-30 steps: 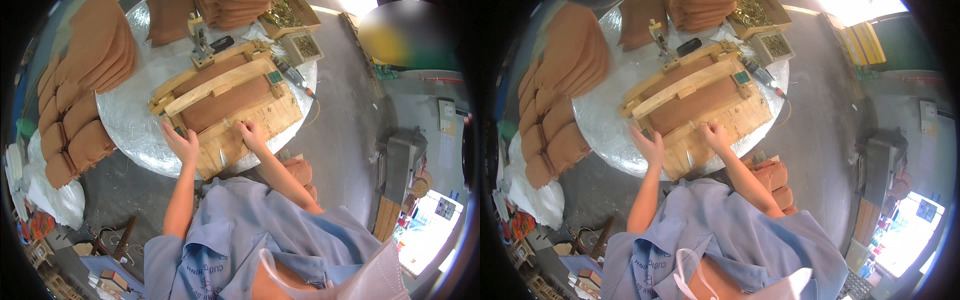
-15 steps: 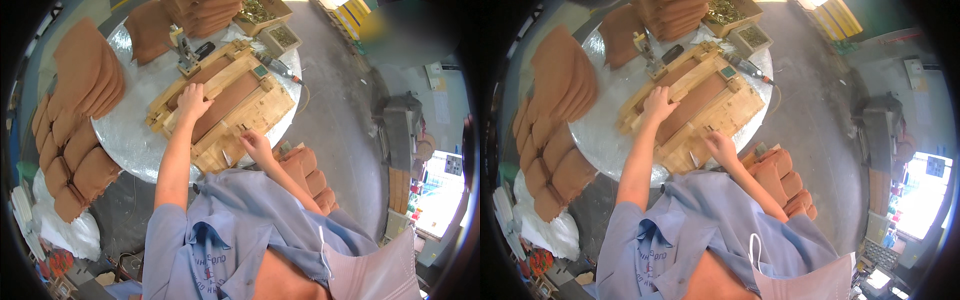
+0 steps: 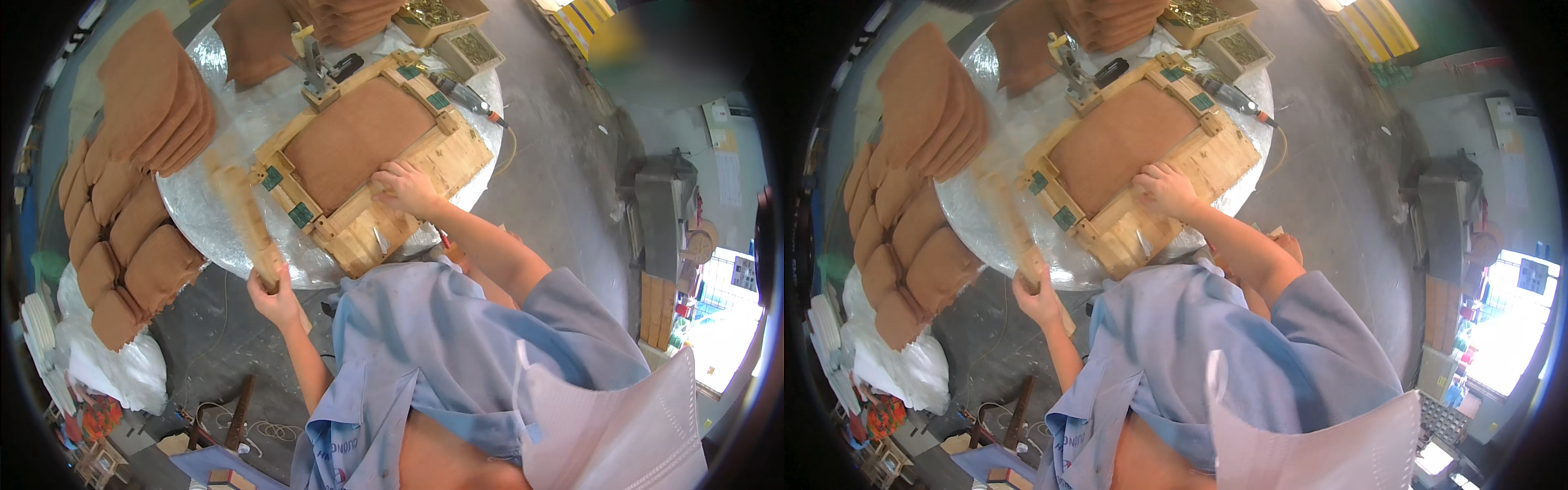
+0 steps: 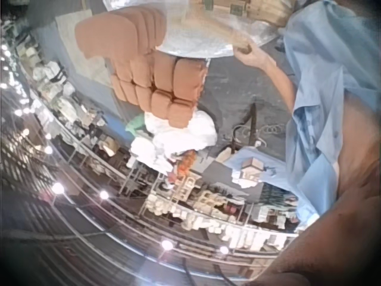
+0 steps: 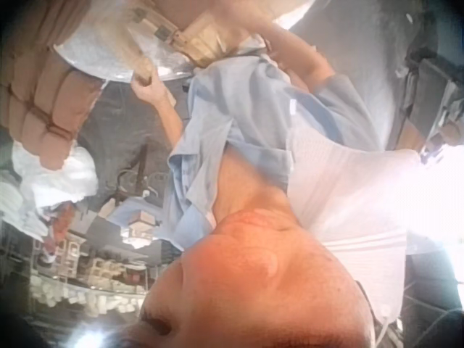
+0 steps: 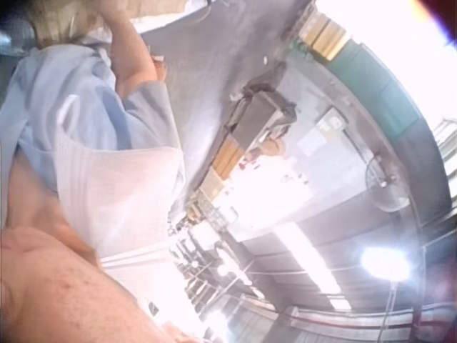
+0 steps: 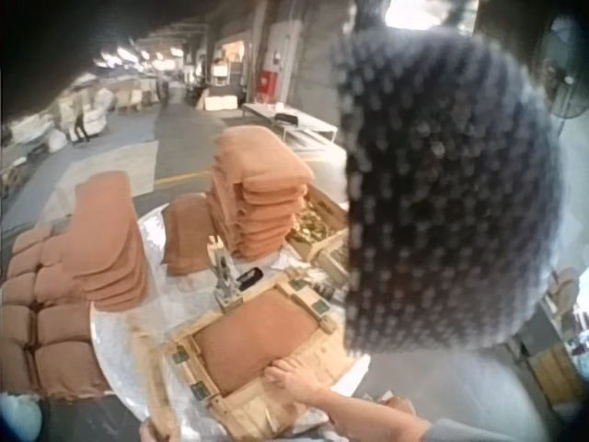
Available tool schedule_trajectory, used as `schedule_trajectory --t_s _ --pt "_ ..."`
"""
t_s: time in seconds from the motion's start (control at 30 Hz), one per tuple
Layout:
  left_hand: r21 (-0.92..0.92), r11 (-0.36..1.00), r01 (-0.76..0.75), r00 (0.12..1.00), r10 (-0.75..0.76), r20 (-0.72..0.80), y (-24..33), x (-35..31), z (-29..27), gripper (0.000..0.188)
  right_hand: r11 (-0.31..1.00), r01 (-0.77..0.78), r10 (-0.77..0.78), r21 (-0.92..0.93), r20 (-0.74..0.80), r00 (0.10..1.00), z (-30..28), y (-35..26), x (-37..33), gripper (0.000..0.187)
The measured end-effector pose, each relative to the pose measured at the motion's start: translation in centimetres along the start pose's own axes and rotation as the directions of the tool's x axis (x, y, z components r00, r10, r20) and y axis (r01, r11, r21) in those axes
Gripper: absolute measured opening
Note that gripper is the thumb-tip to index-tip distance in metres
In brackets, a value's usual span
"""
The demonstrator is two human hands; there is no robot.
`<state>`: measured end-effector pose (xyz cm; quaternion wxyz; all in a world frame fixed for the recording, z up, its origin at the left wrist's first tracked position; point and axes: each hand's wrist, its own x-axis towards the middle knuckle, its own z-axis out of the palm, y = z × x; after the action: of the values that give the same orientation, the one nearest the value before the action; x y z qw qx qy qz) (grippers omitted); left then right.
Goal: The person places a brown fabric piece into a wooden jig, secures it with a clamp, and uses a pneumatic drill to fasten screws at multiple points. After fastening, the person removes the fabric piece and repeats the process with another piece.
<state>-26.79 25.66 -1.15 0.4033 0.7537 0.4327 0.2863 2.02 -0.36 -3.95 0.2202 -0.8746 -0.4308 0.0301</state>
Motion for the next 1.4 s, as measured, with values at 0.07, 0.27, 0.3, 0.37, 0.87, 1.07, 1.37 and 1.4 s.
schedule_trajectory --t_s 0.07,0.27,0.3,0.37,0.87,1.07,1.37,1.4 --pt "0.034 0.996 0.088 0.988 -0.083 -0.132 -2.9 0.1 -0.1 0.062 0.998 0.061 -0.061 -0.005 0.040 0.997 0.0 0.8 -0.2 0.042" --pt "-0.009 0.930 0.367 0.895 -0.355 -0.268 -7.8 0.7 2.5 0.065 0.987 0.067 -0.028 -0.144 0.258 0.966 -0.2 1.1 1.4 0.053" --pt "-0.045 0.909 0.414 0.873 -0.411 -0.261 -8.1 0.8 3.0 0.065 0.986 0.064 -0.022 -0.151 0.266 0.964 -0.2 1.0 1.3 0.052" --pt "-0.052 0.918 0.394 0.896 -0.396 -0.198 -8.9 1.0 4.1 0.065 0.986 0.068 -0.019 -0.154 0.298 0.954 -0.6 0.8 1.4 0.051" --pt "0.515 0.806 0.291 0.937 -0.349 0.015 -6.0 5.1 6.4 0.075 0.633 -0.711 0.561 0.306 0.451 0.694 -0.2 -0.8 3.4 0.071" --pt "0.580 0.767 0.275 0.948 -0.319 -0.027 -6.8 5.3 7.9 0.075 -0.371 -0.596 0.774 0.712 0.591 0.225 2.5 1.6 10.7 0.075" --pt "0.566 0.773 0.287 0.946 -0.320 -0.043 -7.1 5.2 7.8 0.072 -0.289 -0.322 0.926 0.902 0.348 0.145 3.0 -1.7 11.5 0.068" --pt "0.557 0.777 0.293 0.944 -0.329 -0.037 -7.0 5.3 7.8 0.071 -0.235 -0.278 0.926 0.931 0.301 0.225 2.2 -1.7 12.4 0.066"
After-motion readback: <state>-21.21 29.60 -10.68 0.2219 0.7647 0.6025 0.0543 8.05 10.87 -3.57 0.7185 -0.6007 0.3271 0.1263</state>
